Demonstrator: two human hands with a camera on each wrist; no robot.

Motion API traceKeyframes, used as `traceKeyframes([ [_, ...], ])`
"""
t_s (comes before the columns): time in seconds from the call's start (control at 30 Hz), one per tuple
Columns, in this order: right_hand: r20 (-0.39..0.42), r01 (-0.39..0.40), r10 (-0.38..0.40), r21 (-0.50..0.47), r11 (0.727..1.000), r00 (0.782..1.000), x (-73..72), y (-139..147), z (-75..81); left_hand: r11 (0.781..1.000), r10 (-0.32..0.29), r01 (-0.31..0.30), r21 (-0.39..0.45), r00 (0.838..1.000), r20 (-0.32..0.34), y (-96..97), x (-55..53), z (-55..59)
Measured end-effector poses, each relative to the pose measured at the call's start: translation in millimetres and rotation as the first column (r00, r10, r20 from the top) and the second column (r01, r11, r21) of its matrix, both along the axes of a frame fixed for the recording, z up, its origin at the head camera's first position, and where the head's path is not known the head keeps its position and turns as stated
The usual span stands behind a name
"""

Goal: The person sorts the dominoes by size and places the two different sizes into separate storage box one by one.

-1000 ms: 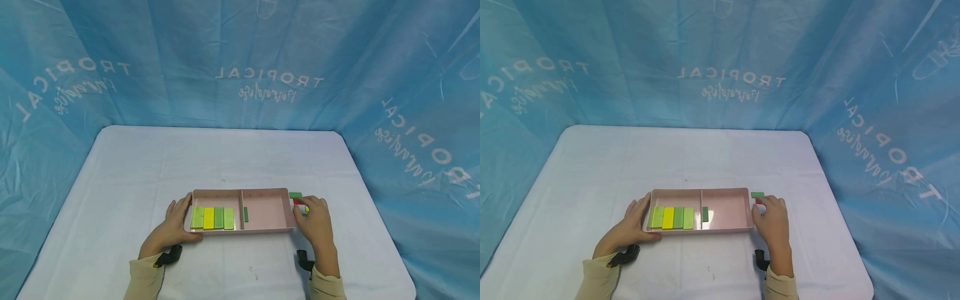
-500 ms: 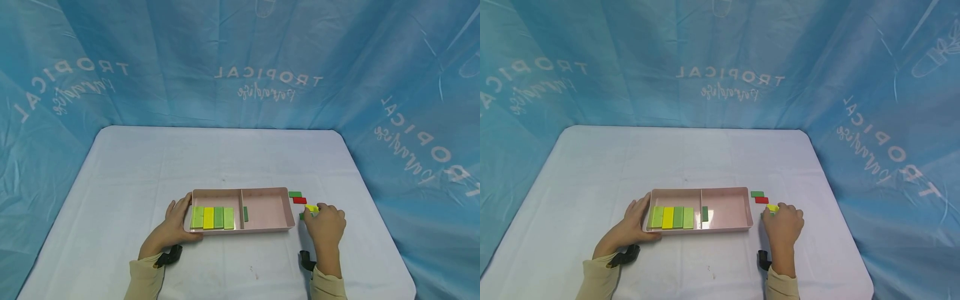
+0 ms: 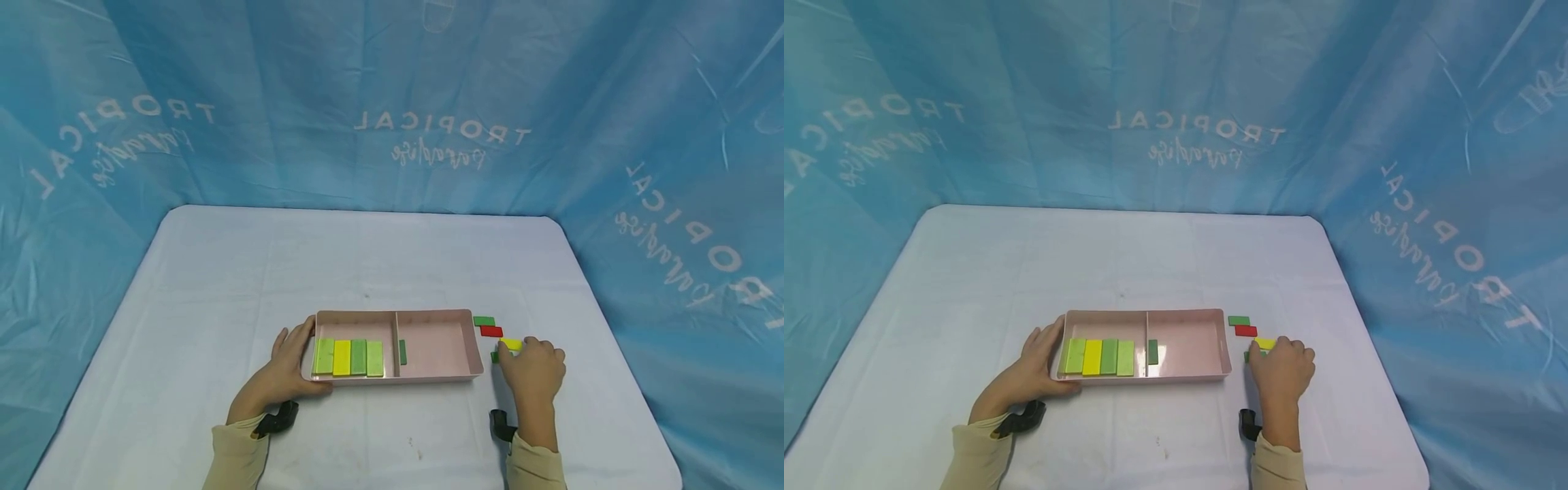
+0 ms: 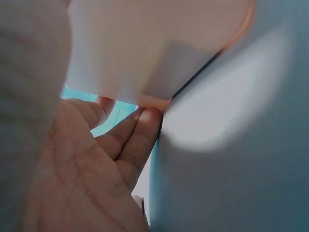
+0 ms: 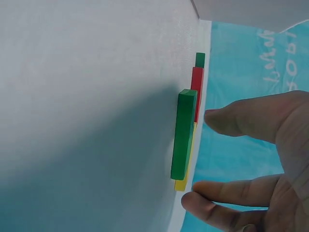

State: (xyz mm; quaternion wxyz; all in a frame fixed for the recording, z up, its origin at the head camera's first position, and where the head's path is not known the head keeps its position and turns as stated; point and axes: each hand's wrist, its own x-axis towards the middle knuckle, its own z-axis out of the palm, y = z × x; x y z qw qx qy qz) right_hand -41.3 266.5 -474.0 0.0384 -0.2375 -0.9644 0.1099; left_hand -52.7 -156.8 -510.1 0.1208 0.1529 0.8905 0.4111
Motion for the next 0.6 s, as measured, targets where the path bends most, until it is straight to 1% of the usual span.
traceKeyframes([
  [0.3, 0.036, -0.005, 0.006, -0.024, 1.000, 0.999, -6.4, 4.1, -2.9, 1.000, 0.003, -0.003, -0.012, 1.000, -0.006, 0.5, 0.0, 0.7],
  [0.6, 0.063, 0.003, 0.001, -0.050, 0.999, 0.998, -8.7, 6.1, -4.7, 1.000, 0.002, -0.002, -0.001, 1.000, -0.015, 0.2, 0.3, 1.4],
])
